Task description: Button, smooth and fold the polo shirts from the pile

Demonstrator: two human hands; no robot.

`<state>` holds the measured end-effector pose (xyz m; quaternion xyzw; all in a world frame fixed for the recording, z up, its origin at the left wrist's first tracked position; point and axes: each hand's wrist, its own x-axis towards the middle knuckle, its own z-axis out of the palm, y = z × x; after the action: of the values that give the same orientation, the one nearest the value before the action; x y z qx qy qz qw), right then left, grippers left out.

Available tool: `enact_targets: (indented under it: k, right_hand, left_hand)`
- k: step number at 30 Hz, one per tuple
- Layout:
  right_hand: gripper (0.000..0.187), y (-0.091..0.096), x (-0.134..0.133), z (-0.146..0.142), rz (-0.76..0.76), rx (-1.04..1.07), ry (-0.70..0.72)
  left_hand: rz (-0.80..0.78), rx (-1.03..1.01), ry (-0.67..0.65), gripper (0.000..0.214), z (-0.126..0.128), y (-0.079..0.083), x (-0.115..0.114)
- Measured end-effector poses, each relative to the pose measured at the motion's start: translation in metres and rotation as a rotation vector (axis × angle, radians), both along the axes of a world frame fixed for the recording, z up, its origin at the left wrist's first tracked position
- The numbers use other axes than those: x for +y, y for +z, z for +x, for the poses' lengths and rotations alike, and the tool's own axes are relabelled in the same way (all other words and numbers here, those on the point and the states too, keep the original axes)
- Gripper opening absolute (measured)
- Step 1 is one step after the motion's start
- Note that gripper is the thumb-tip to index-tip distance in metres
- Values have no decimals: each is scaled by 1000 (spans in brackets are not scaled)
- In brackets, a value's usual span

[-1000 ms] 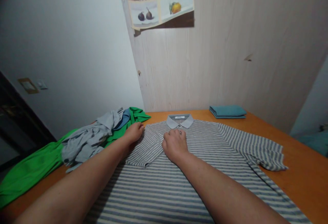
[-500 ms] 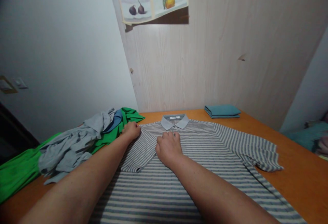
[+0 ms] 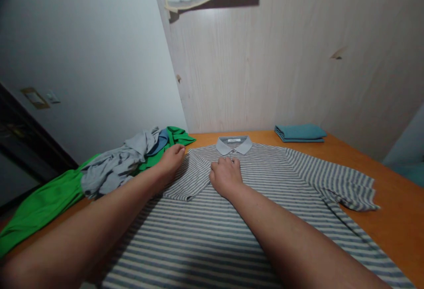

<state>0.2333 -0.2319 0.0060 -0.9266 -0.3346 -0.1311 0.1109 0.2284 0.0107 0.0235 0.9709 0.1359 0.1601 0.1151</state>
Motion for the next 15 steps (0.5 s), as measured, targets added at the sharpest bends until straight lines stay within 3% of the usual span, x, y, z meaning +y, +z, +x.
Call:
enact_targets:
  k: [4, 7, 11, 15]
  right_hand:
    - [32, 1, 0, -1, 9, 13, -2]
    - [33, 1, 0, -1, 20, 9, -5]
    - [32, 0, 0, -1, 30, 0, -13]
    - [30, -1, 1, -1, 35, -4, -17]
  left_hand:
    - [51, 86, -180, 41, -37, -19, -24]
    - [100, 180, -211, 52, -50, -26, -31]
    - [136, 246, -197, 50, -47, -13, -34]
    - [167, 222, -210, 39, -39, -2, -52]
